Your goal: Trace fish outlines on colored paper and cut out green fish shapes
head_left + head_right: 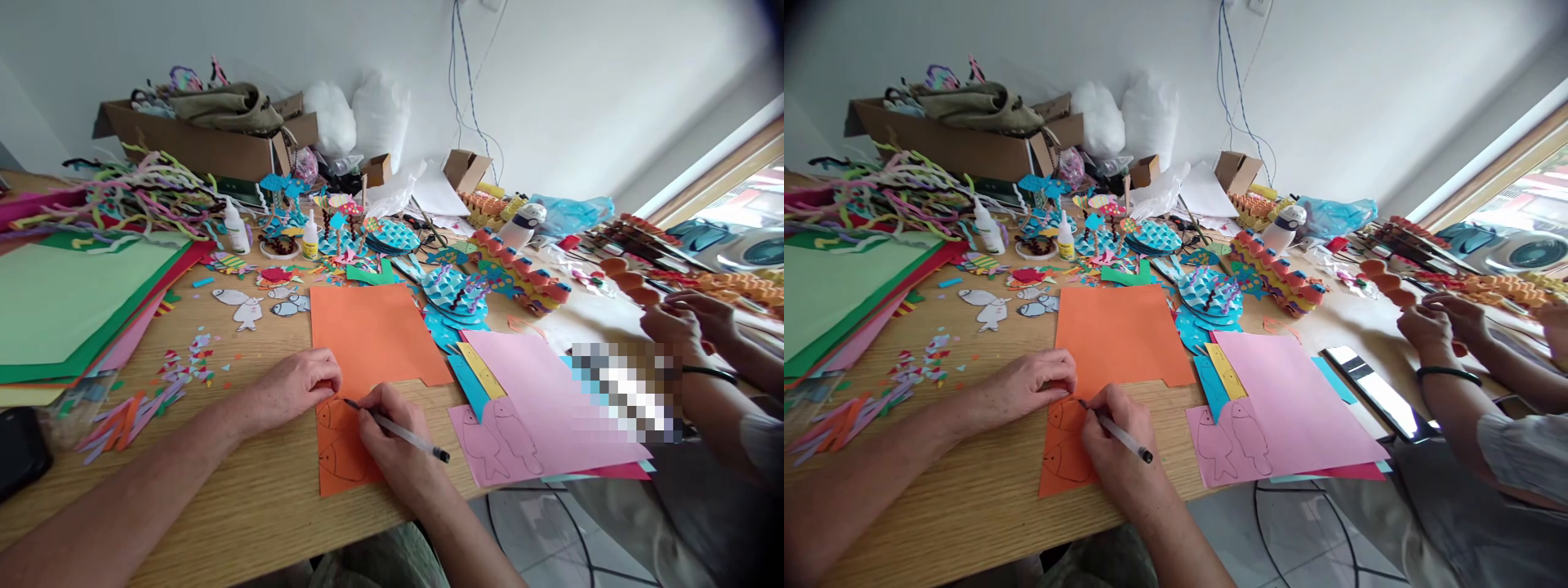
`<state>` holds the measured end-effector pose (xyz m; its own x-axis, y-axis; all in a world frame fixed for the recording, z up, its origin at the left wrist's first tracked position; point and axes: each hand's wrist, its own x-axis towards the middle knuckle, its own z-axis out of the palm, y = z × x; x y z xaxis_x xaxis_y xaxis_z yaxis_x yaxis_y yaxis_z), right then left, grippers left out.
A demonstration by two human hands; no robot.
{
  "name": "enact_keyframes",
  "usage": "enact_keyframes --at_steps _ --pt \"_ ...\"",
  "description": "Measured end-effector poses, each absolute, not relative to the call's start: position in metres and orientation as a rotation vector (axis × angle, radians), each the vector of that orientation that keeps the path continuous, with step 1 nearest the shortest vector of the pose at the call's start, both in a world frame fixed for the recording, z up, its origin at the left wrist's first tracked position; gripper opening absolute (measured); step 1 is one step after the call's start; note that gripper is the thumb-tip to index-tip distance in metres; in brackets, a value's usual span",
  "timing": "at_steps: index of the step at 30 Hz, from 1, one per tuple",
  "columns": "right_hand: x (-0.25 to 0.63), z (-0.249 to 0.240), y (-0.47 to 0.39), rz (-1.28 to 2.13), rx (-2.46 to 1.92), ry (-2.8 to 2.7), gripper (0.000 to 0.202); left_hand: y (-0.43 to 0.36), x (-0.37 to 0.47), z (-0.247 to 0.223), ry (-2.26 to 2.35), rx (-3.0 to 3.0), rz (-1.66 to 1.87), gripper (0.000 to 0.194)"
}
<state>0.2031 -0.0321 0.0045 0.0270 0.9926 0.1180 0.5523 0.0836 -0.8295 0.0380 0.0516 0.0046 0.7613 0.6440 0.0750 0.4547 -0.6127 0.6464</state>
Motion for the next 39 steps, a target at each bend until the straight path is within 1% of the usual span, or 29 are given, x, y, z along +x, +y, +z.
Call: enact_keyframes --at_steps 6,25,39 --pt "0.2044 0.0023 -0.0325 0.716 -1.541 -1.63 0.007 0.052 0.0378 0.0033 0.812 2.344 0.407 0.015" --pt "0.2054 0.0077 -0.0337 0.852 -1.573 -1.559 0.007 0.052 0.0378 0.0048 0.805 2.336 0.408 0.015" --pt "0.2047 0.0063 -0.0336 0.822 -1.6 -1.618 0.007 0.0522 0.0379 0.004 0.808 2.335 0.41 0.014"
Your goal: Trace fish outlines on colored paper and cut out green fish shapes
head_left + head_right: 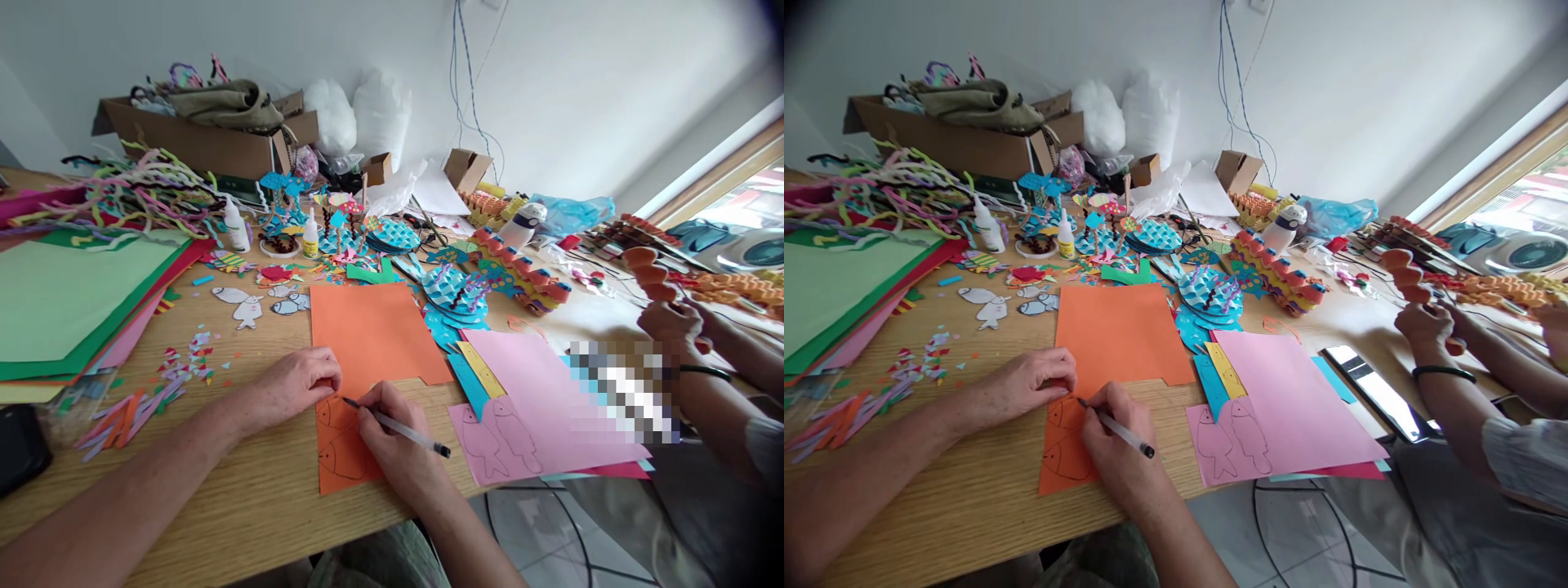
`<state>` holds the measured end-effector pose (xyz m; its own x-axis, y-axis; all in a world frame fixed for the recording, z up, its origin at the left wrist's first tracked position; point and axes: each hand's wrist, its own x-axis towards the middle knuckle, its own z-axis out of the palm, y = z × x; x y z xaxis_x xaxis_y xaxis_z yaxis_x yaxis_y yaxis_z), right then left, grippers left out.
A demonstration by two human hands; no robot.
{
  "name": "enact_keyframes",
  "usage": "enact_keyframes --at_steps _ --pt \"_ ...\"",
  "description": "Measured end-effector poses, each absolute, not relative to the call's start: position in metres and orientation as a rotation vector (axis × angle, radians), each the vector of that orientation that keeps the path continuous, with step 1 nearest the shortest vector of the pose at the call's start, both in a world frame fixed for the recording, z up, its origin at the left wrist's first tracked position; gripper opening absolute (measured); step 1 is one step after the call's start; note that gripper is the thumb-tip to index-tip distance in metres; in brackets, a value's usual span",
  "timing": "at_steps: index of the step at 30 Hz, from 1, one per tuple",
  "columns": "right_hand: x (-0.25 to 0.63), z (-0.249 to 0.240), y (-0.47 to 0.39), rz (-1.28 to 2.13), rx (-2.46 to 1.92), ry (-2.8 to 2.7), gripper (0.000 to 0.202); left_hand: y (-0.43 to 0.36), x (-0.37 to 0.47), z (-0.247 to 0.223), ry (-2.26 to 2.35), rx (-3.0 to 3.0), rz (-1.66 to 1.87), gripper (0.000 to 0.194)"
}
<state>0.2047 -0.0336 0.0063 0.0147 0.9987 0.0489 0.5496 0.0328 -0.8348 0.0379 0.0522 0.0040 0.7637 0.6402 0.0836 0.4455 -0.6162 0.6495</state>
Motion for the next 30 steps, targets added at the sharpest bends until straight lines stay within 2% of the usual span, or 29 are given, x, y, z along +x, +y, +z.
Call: enact_keyframes --at_steps 30 --pt "0.2069 0.0058 -0.034 0.818 -1.582 -1.549 0.007 0.0525 0.0377 0.0045 0.805 2.323 0.39 0.015"
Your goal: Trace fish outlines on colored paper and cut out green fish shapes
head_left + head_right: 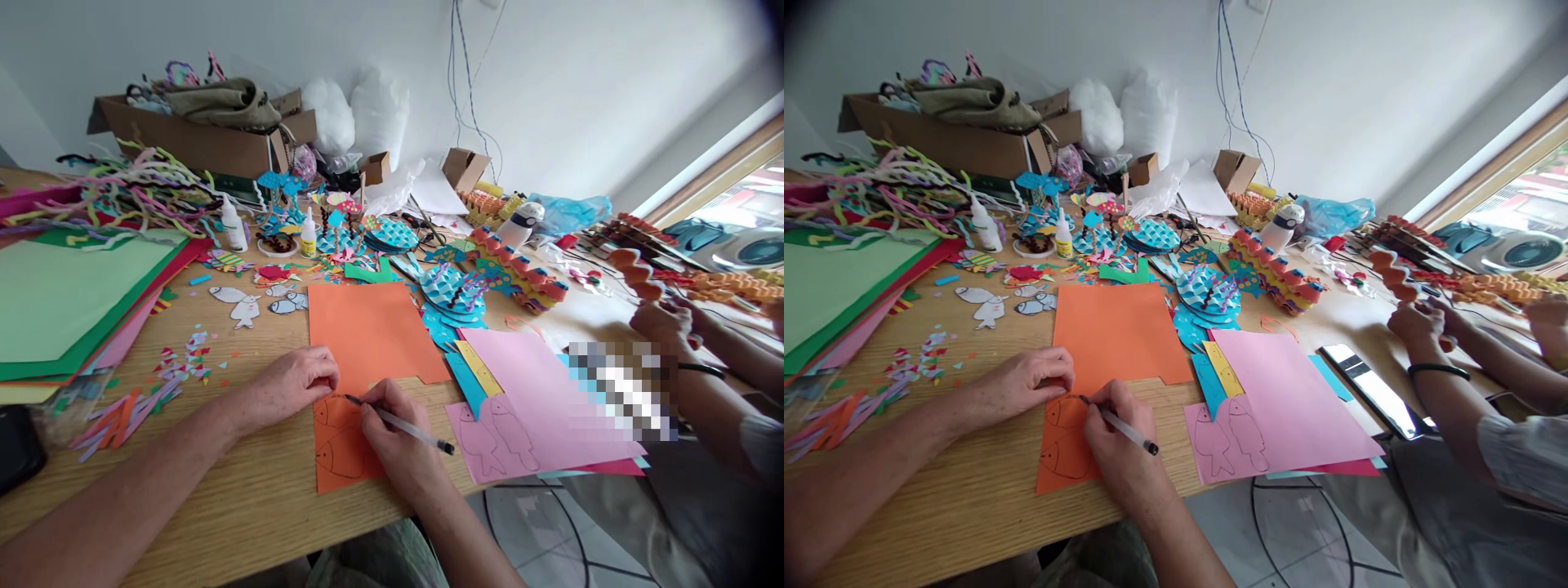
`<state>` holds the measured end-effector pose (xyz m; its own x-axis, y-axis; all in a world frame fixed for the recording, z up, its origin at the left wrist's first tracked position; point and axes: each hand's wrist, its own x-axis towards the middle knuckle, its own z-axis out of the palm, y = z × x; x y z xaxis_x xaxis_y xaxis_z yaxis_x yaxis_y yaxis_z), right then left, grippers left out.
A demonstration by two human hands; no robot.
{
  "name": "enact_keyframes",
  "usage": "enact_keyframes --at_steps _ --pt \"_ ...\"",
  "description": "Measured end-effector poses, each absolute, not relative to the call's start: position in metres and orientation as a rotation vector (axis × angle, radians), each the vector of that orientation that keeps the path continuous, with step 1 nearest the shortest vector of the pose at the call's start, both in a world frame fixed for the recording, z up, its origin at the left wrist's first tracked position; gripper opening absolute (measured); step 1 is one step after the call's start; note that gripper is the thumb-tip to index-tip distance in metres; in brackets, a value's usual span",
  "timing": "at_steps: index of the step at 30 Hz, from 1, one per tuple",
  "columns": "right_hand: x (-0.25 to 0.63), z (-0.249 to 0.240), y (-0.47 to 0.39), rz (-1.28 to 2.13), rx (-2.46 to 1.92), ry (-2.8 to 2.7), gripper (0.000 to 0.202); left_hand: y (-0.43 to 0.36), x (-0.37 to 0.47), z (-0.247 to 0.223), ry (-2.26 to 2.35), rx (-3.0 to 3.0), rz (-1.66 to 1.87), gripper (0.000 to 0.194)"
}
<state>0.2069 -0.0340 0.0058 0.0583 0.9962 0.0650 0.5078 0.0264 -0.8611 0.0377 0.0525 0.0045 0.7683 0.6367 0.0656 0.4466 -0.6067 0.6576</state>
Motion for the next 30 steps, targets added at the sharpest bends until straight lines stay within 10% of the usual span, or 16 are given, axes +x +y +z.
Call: enact_keyframes --at_steps 30 --pt "0.235 0.011 -0.088 0.701 -1.475 -1.496 0.007 0.05 0.04 0.01 0.837 2.404 0.357 0.017"
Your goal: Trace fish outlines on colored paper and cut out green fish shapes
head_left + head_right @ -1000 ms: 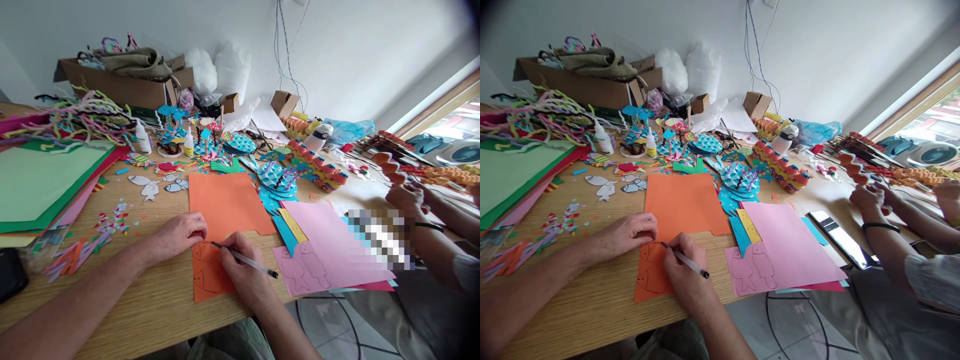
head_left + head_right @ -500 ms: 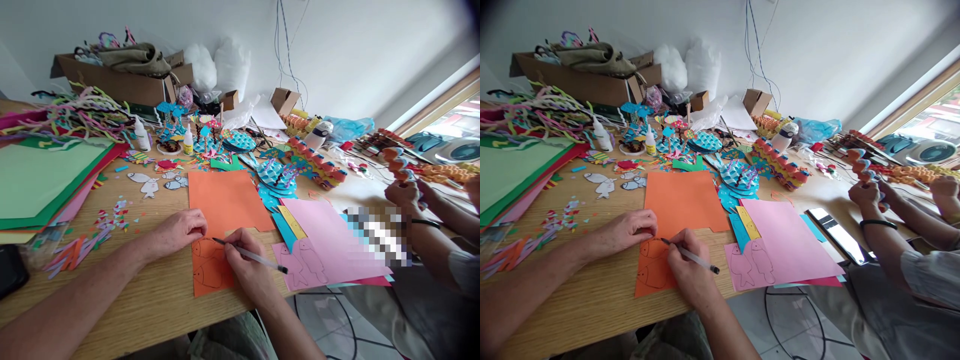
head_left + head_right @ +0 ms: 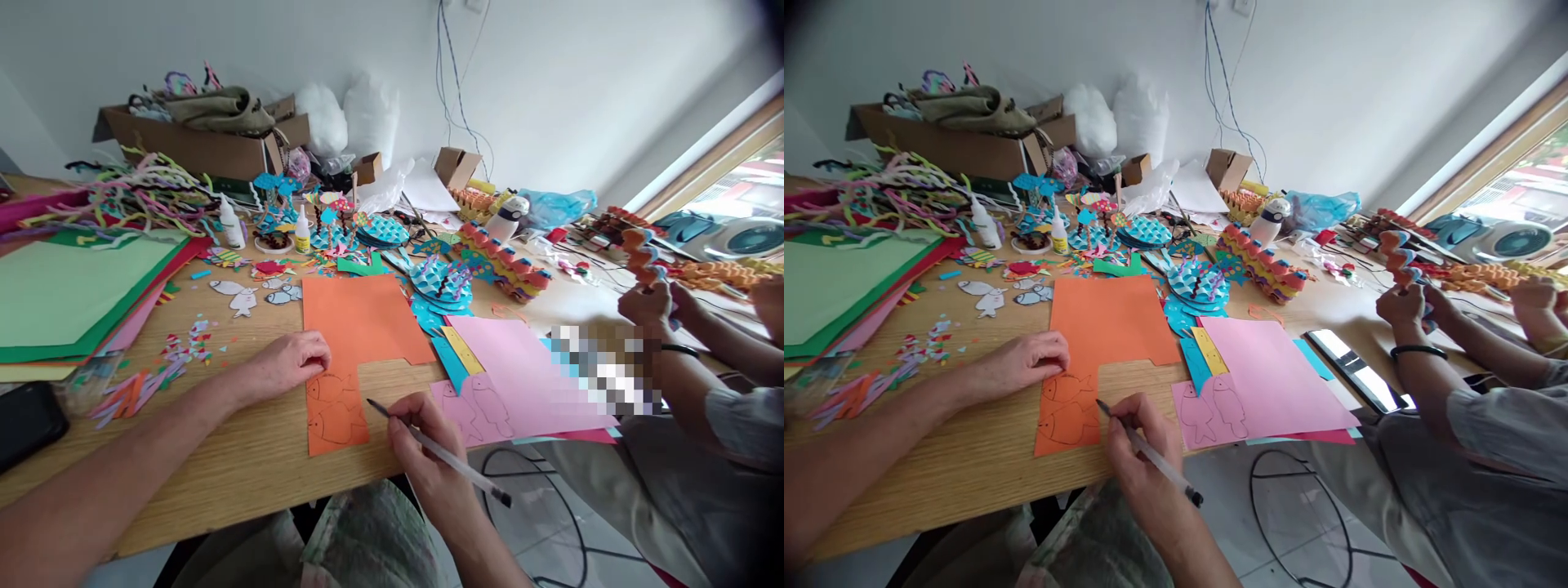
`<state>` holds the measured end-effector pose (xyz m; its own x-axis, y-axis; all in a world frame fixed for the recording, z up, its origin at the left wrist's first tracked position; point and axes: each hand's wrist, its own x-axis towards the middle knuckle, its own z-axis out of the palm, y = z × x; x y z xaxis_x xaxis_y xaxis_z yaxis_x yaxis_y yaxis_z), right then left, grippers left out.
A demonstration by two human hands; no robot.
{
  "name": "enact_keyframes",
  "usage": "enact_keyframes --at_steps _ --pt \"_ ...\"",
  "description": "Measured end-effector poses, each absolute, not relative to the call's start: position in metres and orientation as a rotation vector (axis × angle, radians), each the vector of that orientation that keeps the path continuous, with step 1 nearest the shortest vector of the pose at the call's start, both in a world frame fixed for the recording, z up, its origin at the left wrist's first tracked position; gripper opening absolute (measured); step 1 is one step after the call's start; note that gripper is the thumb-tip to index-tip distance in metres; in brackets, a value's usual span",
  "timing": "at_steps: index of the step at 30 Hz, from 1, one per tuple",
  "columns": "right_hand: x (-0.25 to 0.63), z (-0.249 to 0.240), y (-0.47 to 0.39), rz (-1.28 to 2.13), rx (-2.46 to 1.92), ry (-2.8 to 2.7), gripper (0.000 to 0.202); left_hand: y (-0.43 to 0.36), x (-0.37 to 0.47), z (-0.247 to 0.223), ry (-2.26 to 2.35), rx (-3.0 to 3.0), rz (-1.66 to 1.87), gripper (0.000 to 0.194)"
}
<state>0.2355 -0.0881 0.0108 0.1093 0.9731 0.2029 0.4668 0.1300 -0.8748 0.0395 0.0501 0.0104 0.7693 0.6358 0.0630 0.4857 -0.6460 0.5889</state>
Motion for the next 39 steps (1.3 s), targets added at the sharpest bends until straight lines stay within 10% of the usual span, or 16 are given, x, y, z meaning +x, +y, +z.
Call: enact_keyframes --at_steps 29,39 --pt "0.228 -0.008 -0.121 0.211 -1.028 -1.921 0.01 0.022 0.018 0.042 1.152 1.244 0.992 0.017" --pt "0.247 -0.022 -0.1 0.225 -1.313 -1.81 0.017 -0.029 0.024 0.027 0.993 0.649 1.051 0.052"
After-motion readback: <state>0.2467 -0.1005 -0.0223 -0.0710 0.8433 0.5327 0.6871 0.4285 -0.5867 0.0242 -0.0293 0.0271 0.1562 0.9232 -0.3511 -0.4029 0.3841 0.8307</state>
